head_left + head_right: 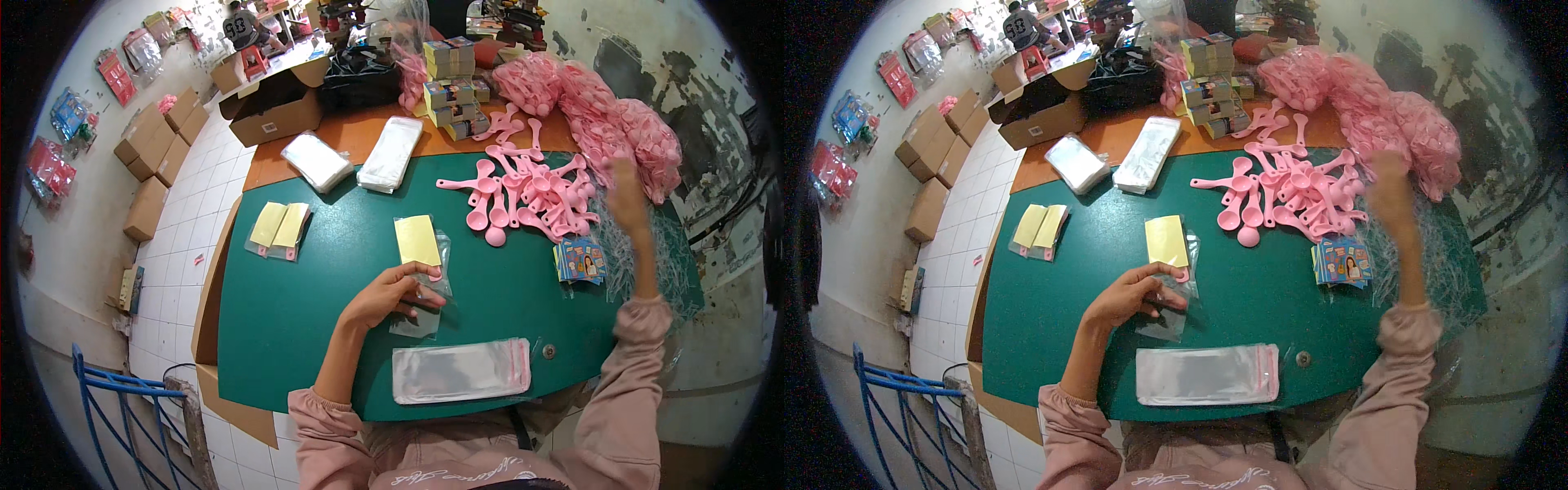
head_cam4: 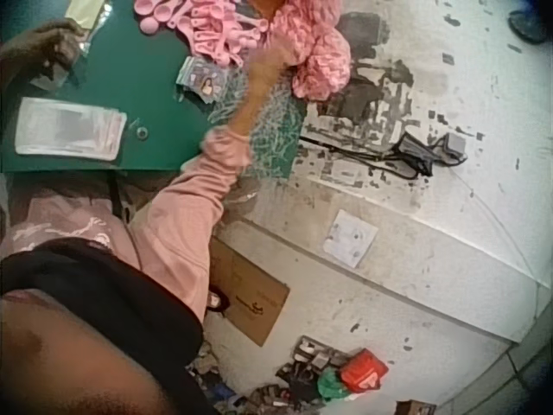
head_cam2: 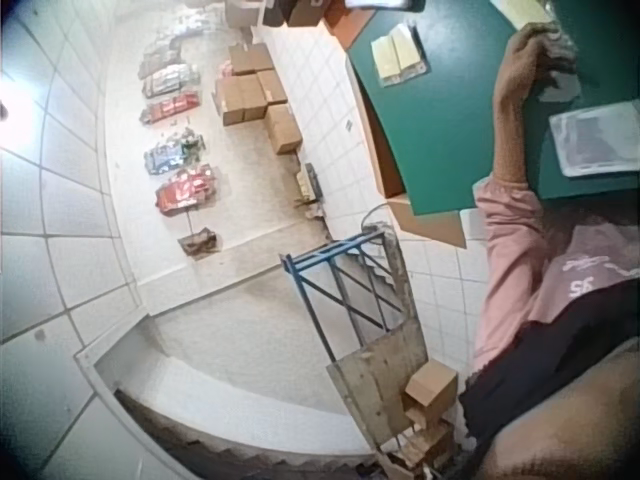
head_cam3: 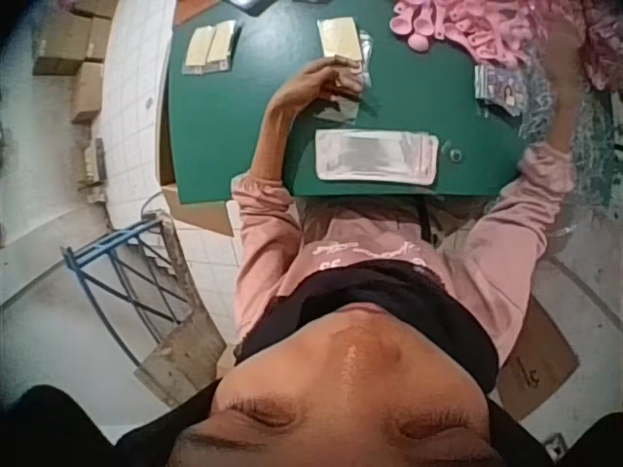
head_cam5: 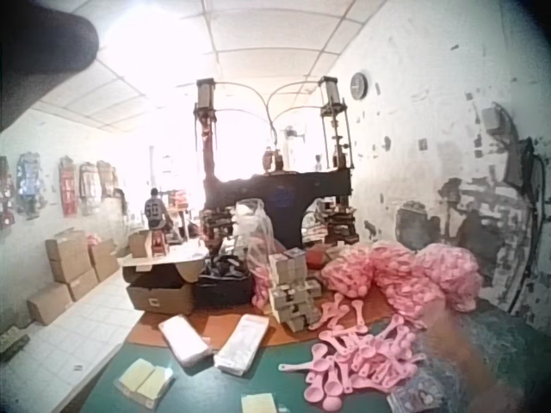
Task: The person repeatedly picks up pink plastic spoons and small yellow cards, places them into clear plastic bags, and sets the sealed packages aside on the table. The process is repeated continuously throughout the clip.
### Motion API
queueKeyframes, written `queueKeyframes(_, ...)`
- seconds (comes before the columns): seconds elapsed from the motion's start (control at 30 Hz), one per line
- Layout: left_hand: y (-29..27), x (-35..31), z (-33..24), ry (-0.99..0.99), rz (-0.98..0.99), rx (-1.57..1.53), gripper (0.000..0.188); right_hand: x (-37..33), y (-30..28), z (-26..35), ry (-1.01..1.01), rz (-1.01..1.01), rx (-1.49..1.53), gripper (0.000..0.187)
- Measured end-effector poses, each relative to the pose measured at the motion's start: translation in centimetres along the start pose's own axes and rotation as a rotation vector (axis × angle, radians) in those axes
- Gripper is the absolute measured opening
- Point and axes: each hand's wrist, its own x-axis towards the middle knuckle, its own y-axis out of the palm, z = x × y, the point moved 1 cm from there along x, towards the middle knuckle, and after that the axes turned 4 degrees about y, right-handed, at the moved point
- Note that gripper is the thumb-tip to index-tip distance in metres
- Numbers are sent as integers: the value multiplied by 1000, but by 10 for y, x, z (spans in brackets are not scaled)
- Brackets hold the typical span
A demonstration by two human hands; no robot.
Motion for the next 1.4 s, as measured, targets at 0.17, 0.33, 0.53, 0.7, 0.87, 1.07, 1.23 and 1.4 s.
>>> queueKeyframes(0.17, -9, -4, 7, 118, 63, -185, 24, -28, 86, 193, -122, 585, 686, 52)
queueKeyframes(0.33, -13, -8, -6, 139, 81, -235, 22, -33, 118, 198, 36, 539, 721, 33)
queueKeyframes(0.53, -10, -3, -4, 431, -181, 533, 22, -45, 135, 192, 275, 509, 1169, 15)
queueKeyframes(0.7, -11, 5, -1, 373, -342, 446, 15, -46, 132, 198, 270, 476, 1162, 13)
queueKeyframes(0.87, -14, 9, 9, 383, -378, 489, 15, -48, 140, 201, 508, 613, 1402, 12)
queueKeyframes(1.07, -15, 15, 17, 151, -468, 380, 18, -47, 143, 206, 658, 541, 1347, 13)
queueKeyframes(1.23, -5, 13, 15, 314, -574, 232, 12, -44, 139, 210, 706, 476, 1308, 13)
queueKeyframes(1.4, -15, 7, 10, 260, -476, 238, 13, -43, 133, 211, 622, 515, 1113, 10)
